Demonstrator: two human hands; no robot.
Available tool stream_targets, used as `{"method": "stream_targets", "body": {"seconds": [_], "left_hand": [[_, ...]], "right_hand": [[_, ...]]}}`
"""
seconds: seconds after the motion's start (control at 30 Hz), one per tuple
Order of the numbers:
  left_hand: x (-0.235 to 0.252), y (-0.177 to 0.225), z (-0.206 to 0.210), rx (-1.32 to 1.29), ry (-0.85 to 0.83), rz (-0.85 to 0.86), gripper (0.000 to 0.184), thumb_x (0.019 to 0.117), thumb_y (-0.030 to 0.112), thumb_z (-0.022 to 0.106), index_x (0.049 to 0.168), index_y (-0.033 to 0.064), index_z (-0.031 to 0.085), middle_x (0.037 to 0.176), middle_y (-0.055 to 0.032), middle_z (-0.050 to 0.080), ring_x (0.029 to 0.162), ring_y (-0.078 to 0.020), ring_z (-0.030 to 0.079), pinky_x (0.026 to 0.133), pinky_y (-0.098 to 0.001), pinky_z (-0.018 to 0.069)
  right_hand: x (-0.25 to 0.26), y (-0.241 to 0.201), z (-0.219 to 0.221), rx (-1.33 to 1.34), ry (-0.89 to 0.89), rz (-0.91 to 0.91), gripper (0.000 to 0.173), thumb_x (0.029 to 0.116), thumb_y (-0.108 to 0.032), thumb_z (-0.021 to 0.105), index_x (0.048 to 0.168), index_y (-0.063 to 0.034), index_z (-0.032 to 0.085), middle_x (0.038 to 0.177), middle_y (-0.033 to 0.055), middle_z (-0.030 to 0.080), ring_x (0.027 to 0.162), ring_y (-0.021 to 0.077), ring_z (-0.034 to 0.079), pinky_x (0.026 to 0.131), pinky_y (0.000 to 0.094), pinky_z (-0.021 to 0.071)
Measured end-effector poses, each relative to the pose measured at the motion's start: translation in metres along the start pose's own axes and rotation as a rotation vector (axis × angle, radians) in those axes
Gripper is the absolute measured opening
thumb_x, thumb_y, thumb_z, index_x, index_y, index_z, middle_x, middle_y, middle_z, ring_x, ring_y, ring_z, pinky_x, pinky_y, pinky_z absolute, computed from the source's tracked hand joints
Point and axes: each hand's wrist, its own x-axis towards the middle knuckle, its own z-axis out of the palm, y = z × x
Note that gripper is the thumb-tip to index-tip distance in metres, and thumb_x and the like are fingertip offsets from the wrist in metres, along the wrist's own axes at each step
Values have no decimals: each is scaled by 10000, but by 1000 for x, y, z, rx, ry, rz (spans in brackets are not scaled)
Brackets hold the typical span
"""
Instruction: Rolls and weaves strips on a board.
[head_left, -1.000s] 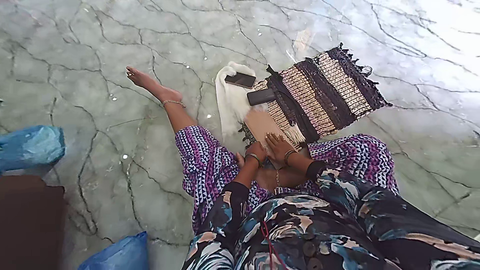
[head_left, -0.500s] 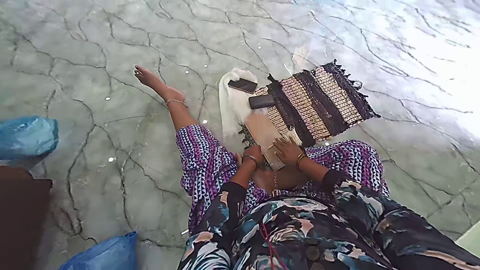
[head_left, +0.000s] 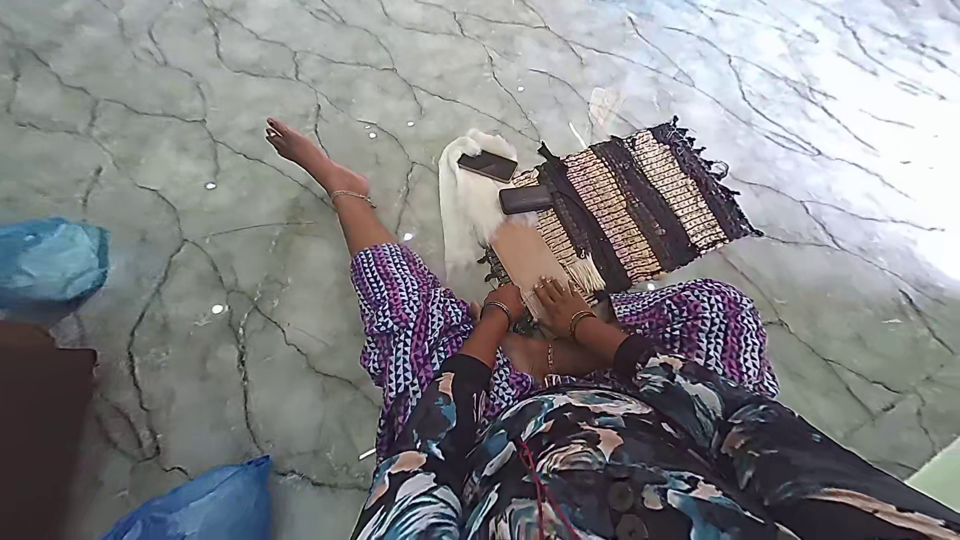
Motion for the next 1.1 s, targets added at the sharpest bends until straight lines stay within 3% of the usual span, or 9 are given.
{"method": "stream_targets", "body": {"seconds": [0.17,0.3,0.33,0.47,0.63,0.7,0.83,0.93,1.1], "left_hand": [[-1,-1,4,50,-10,40,376,1033,229,586,1323,-9,614,1364,-252,621,1325,-413,569,1092,-631,437],[-6,2,8,73,29,36,357,1046,208,565,1344,17,613,1366,-237,630,1318,-412,579,1083,-632,446],[-7,2,9,79,35,27,350,1046,199,558,1344,23,614,1363,-235,632,1314,-413,582,1076,-634,451],[-7,5,9,102,44,21,349,1045,190,545,1349,34,613,1368,-229,632,1317,-411,582,1068,-635,457],[-6,1,12,122,28,50,364,1021,197,584,1348,38,608,1365,-223,634,1308,-413,586,1059,-649,457],[-7,3,11,140,20,86,368,1014,187,606,1351,39,605,1358,-232,634,1299,-426,588,1057,-655,458],[-6,6,15,201,-12,132,323,1031,157,569,1325,44,635,1365,-242,627,1313,-438,573,1056,-664,454],[-11,7,16,219,7,148,305,1038,153,562,1310,40,643,1348,-237,639,1300,-434,583,1044,-661,462],[-19,7,6,224,32,138,310,1014,143,590,1304,53,649,1346,-219,644,1278,-433,598,1014,-670,476]], "right_hand": [[-21,0,1,-22,-84,16,779,1059,-518,455,1667,-140,148,1738,164,57,1601,387,75,1245,673,23],[-25,-5,-15,13,23,-22,563,1076,-418,449,1418,16,551,1509,224,524,1459,381,436,1247,651,98],[-23,-4,-15,31,60,-52,548,1081,-373,449,1455,22,520,1527,216,513,1479,358,420,1260,627,90],[-6,4,0,37,65,-109,823,1054,-452,512,1640,-3,148,1730,179,100,1606,329,108,1277,582,86],[-19,-6,9,-13,-54,-47,938,1030,-577,482,1639,14,84,1732,189,43,1610,334,60,1280,571,69],[-28,-8,2,-25,-93,-43,844,1056,-532,453,1627,25,177,1718,209,128,1597,360,134,1273,601,54],[-35,-4,-13,0,50,-11,436,1057,-199,463,1441,-10,546,1389,235,612,1336,412,546,1224,628,223],[-21,5,-14,-64,111,25,332,967,-25,533,1273,1,657,1320,222,608,1248,412,567,1066,610,402],[-12,5,-22,-131,60,32,251,967,-30,555,1169,19,695,1271,232,636,1247,421,567,1040,620,411]]}}
